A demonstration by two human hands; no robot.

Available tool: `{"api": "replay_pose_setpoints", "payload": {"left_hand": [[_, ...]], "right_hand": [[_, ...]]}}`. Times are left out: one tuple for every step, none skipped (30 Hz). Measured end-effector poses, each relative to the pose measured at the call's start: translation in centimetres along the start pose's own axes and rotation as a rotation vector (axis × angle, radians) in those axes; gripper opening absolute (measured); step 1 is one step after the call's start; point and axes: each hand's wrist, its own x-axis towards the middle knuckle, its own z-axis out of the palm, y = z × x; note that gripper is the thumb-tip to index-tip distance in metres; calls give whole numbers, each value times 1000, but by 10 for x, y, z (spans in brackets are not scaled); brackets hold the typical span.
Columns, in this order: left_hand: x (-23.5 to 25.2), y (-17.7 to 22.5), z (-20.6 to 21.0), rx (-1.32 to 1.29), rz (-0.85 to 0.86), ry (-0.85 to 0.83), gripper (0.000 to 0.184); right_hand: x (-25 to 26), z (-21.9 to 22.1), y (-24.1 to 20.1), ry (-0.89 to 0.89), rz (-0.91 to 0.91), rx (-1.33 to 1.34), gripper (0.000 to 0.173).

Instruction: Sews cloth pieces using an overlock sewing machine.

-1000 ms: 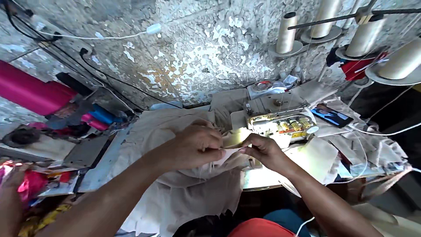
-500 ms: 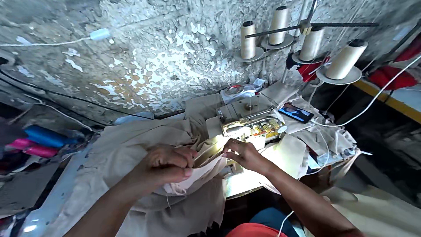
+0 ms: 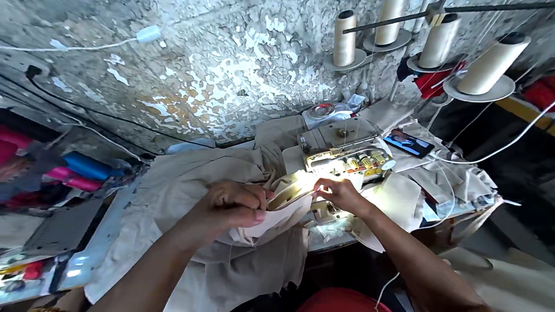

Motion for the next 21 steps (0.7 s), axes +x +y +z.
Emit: {"api": "replay_pose_setpoints", "payload": {"left_hand": [[0, 0, 0, 11, 2, -4, 31], [1, 1, -1, 24, 3, -10, 31], [2, 1, -1, 29, 5, -12, 31], [3, 1, -2, 32, 10, -16, 32], [4, 1, -2, 31, 14, -18, 33], [5, 1, -2, 30, 19, -18, 33], [6, 1, -2, 26, 22, -17, 34], [7, 1, -2, 24, 25, -18, 34], [7, 1, -1, 22, 31, -23, 35], [8, 1, -1, 16, 35, -28, 35], [9, 1, -1, 6, 35, -34, 35], [10, 1, -1, -2, 39, -41, 35], [11, 2, -1, -7, 45, -44, 36], [12, 2, 0, -10, 57, -42, 37], [14, 3, 1, -12, 62, -31, 37], [15, 4, 2, -16, 60, -19, 37], [17, 4, 2, -17, 53, -9, 35], [19, 5, 1, -14, 42, -14, 33], [22, 6, 0, -3, 28, -53, 31], [27, 10, -2, 30, 3, -120, 29], [32, 15, -3, 85, -16, -185, 29]], "right_hand": [[0, 1, -1, 24, -28, -3, 17], [-1, 2, -1, 45, -45, -3, 14], [-1, 3, 0, 64, -54, -2, 13], [0, 3, 1, 72, -50, 1, 12], [0, 3, 1, 69, -36, 3, 13], [0, 3, 1, 63, -16, 8, 14], [0, 3, 1, 52, 11, 14, 16], [0, 4, 2, 40, 39, 27, 18], [0, 3, 2, 23, 67, 48, 21], [1, 3, 3, 3, 90, 74, 23], [2, 2, 3, -2, 91, 91, 23], [2, 1, 3, -4, 87, 97, 20], [3, 0, 1, -7, 91, 101, 17], [3, -2, 0, -12, 102, 107, 15], [3, -3, 0, -12, 110, 115, 15], [2, -4, 2, -16, 120, 129, 14], [0, -5, 4, -43, 146, 151, 16], [-3, -6, 7, -90, 171, 182, 19], [-7, -6, 12, -138, 168, 207, 22], [-12, -4, 18, -145, 152, 234, 24], [-18, 0, 22, -122, 147, 262, 23]]}}
